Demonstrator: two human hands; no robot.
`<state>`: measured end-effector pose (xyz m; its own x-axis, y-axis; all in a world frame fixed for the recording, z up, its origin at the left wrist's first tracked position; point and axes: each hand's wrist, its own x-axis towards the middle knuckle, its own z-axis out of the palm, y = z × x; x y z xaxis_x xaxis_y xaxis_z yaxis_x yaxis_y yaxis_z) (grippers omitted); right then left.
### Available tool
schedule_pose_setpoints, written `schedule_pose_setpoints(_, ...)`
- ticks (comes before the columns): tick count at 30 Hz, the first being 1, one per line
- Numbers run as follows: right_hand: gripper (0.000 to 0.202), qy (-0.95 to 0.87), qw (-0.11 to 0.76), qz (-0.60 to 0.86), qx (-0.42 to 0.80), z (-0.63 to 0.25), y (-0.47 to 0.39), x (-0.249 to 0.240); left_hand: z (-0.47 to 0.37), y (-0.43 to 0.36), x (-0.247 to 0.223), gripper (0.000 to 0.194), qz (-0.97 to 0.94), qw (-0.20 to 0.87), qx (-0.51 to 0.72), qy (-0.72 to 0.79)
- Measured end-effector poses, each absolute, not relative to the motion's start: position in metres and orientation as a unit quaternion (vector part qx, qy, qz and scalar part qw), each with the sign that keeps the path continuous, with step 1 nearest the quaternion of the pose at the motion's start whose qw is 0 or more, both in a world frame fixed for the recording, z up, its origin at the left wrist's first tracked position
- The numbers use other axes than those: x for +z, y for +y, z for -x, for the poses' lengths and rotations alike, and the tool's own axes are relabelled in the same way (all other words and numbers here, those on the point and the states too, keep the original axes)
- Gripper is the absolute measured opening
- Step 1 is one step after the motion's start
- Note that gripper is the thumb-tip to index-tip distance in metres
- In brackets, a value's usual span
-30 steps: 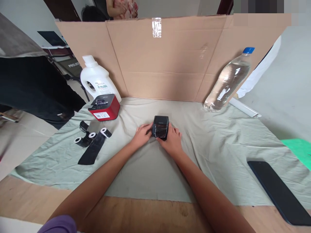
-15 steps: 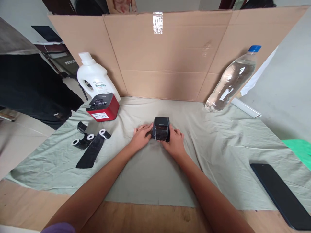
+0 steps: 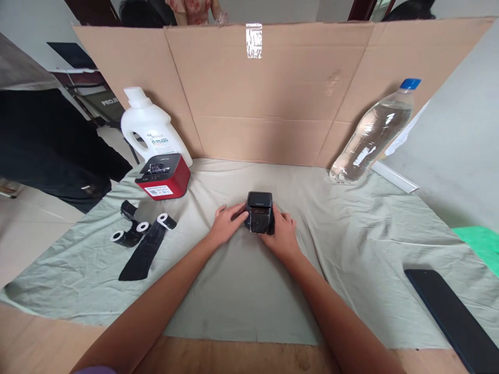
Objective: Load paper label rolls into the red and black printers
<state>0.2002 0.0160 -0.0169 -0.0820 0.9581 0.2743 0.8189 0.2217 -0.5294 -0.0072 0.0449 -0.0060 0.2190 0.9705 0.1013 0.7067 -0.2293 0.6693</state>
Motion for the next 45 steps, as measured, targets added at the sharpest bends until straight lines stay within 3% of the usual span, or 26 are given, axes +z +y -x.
schedule_pose_setpoints(3, 0.066, -0.708, 0.338, 0.6, 0.154, -0.205, 0.016, -0.016, 0.006, 0.044, -0.007, 0.068, -0.744, 0.246, 0.252, 0.568)
schedule_pose_setpoints(6, 0.06, -0.697, 0.389, 0.577, 0.171, -0.21, 0.017, -0.015, 0.007, 0.045, -0.009, 0.065, -0.753, 0.233, 0.24, 0.567)
schedule_pose_setpoints(10, 0.061, -0.724, 0.387, 0.543, 0.178, -0.214, 0.032, -0.009, 0.007, 0.045, -0.01, 0.063, -0.753, 0.232, 0.236, 0.569)
schedule_pose_setpoints(16, 0.054, -0.716, 0.281, 0.601, 0.217, -0.218, 0.079, 0.026, 0.008, 0.044, -0.01, 0.063, -0.756, 0.232, 0.235, 0.566)
schedule_pose_setpoints(21, 0.039, -0.72, 0.219, 0.649, 0.111, -0.215, 0.096, 0.05, 0.007, 0.044, -0.01, 0.063, -0.756, 0.231, 0.234, 0.566)
schedule_pose_setpoints(28, 0.024, -0.762, -0.045, 0.631, 0.143, -0.189, 0.121, 0.069, 0.008, 0.045, -0.01, 0.066, -0.756, 0.228, 0.23, 0.569)
schedule_pose_setpoints(33, 0.027, -0.754, -0.037, 0.646, 0.111, -0.18, 0.117, 0.082, 0.008, 0.044, -0.01, 0.071, -0.754, 0.232, 0.238, 0.567)
schedule_pose_setpoints(38, 0.026, -0.762, 0.123, 0.623, 0.127, -0.179, 0.103, 0.11, 0.009, 0.044, -0.009, 0.074, -0.759, 0.227, 0.234, 0.564)
schedule_pose_setpoints(45, 0.033, -0.749, -0.037, 0.661, 0.034, -0.155, 0.109, 0.104, 0.009, 0.045, -0.011, 0.081, -0.758, 0.226, 0.239, 0.563)
